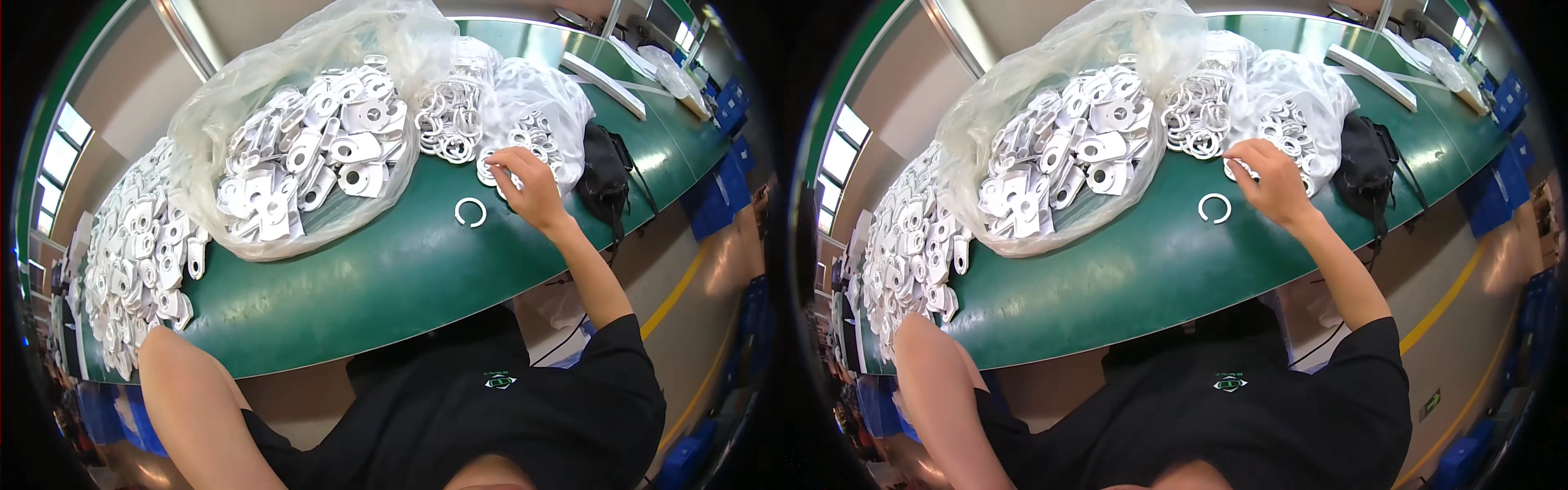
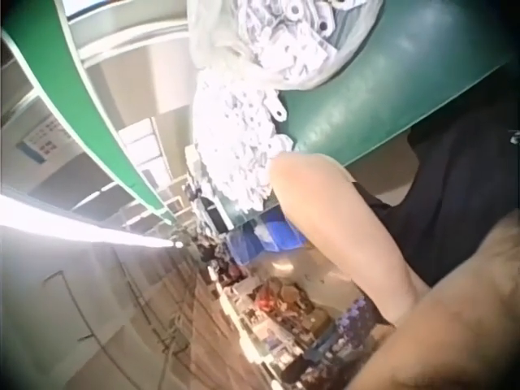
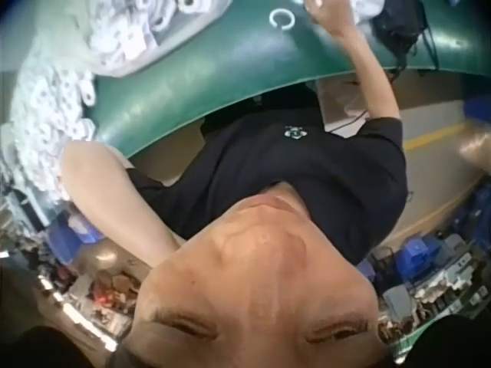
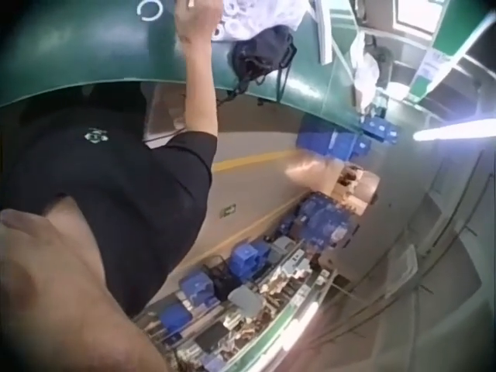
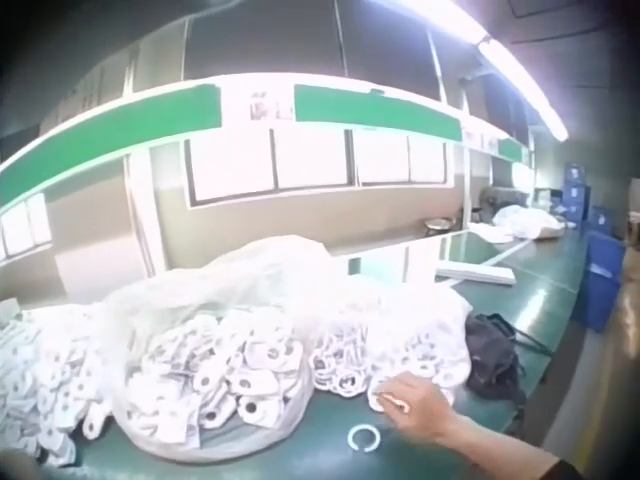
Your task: Assembling small white plastic housing components with circular rings at a factory workbench.
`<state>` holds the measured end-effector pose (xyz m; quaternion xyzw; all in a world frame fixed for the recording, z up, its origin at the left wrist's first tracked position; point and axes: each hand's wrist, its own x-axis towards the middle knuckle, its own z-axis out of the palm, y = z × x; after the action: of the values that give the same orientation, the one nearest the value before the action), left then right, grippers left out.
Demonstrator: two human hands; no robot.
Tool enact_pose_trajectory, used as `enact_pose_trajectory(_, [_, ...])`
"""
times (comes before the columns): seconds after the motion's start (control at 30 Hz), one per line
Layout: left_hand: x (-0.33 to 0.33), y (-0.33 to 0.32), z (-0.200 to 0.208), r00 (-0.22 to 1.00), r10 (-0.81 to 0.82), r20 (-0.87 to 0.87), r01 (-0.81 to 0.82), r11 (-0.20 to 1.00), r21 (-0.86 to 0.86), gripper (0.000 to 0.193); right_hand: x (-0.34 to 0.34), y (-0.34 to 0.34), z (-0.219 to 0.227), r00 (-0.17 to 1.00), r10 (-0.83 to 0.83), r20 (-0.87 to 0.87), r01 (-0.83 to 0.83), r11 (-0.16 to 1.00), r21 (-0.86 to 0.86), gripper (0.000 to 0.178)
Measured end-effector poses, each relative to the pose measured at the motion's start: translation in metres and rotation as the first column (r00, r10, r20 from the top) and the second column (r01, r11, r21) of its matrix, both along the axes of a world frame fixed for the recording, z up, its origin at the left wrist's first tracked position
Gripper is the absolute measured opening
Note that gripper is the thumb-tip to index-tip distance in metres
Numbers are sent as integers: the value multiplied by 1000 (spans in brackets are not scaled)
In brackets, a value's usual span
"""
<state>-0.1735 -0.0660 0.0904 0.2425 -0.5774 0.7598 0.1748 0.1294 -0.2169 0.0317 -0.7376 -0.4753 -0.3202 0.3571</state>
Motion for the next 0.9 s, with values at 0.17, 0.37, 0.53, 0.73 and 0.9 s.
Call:
enact_pose_trajectory(0.17, [1,7,-3,1000,21,0,-21,999,32,29,25,-1,-30,857,-374,-354,264,909,-321,24])
enact_pose_trajectory(0.37, [5,11,-8,995,98,7,-99,994,46,29,27,16,-27,841,-447,-306,290,849,-443,35])
enact_pose_trajectory(0.53, [1,9,-14,985,164,-49,-162,985,53,29,33,12,-23,819,-477,-318,300,829,-471,36])
enact_pose_trajectory(0.73, [1,24,-14,985,162,-66,-154,981,117,29,41,24,-19,880,-370,-298,241,888,-392,37])
enact_pose_trajectory(0.9, [22,39,-10,977,203,68,-212,957,200,29,37,12,-11,833,-414,-367,260,878,-402,34])
